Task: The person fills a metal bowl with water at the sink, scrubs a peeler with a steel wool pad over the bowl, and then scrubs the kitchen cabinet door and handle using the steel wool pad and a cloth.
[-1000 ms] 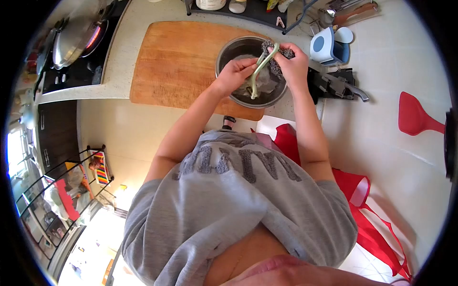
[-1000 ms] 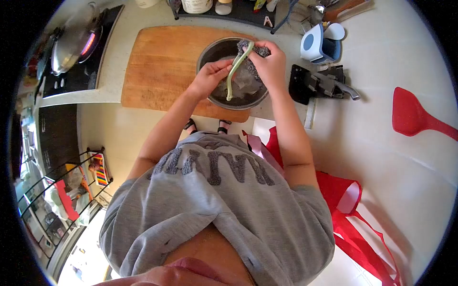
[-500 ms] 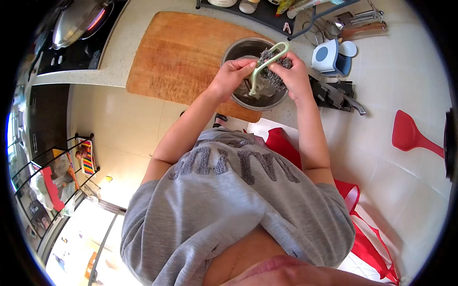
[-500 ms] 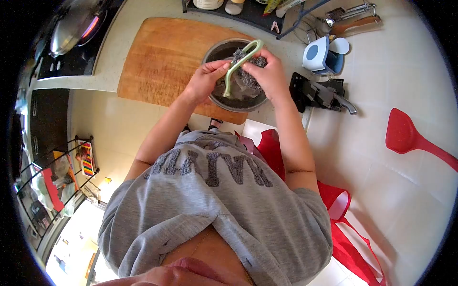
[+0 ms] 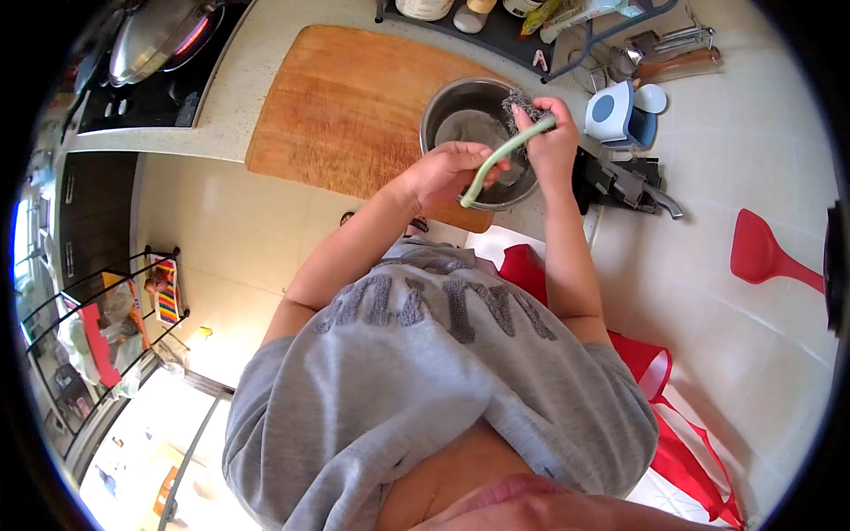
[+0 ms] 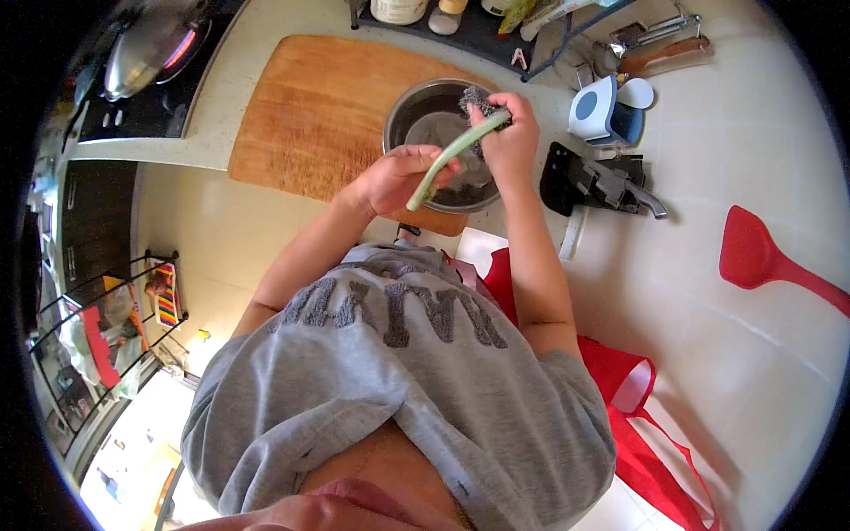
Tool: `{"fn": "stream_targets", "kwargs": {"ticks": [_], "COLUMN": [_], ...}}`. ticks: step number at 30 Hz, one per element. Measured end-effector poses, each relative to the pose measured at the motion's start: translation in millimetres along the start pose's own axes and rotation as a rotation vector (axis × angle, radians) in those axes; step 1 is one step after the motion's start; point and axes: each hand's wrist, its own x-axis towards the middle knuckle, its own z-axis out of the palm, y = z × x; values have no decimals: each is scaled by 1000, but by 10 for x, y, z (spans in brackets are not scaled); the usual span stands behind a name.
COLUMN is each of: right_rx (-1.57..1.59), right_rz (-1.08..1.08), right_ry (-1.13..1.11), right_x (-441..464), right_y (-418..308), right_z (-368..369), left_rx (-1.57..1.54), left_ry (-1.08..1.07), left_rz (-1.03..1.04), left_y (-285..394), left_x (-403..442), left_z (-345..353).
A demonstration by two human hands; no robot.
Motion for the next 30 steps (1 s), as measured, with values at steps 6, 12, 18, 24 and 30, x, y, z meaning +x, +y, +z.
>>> {"fn": "stream_targets", "kwargs": {"ticks": [6,12,18,24,30], "right_rx": [204,540,338,667,113], "right_rz": [54,353,223,561,-12], "right_ry": [-142,-316,-423,-481,-177], "right_x": [-21,-91,-107,-97,-169], "right_y": [24,-23,-36,-37,-109], "right_z": [-50,-112,-58,-31,26], "left_rx": [-28,20,207,840,890], "left_ry": [51,165,223,218,275], "left_rz": [52,77,-50,25,44], "left_y": [60,35,61,140,166], "left_x": [34,16,28,20,-35], "left_z": [-41,-45,-48,-9,114]}}
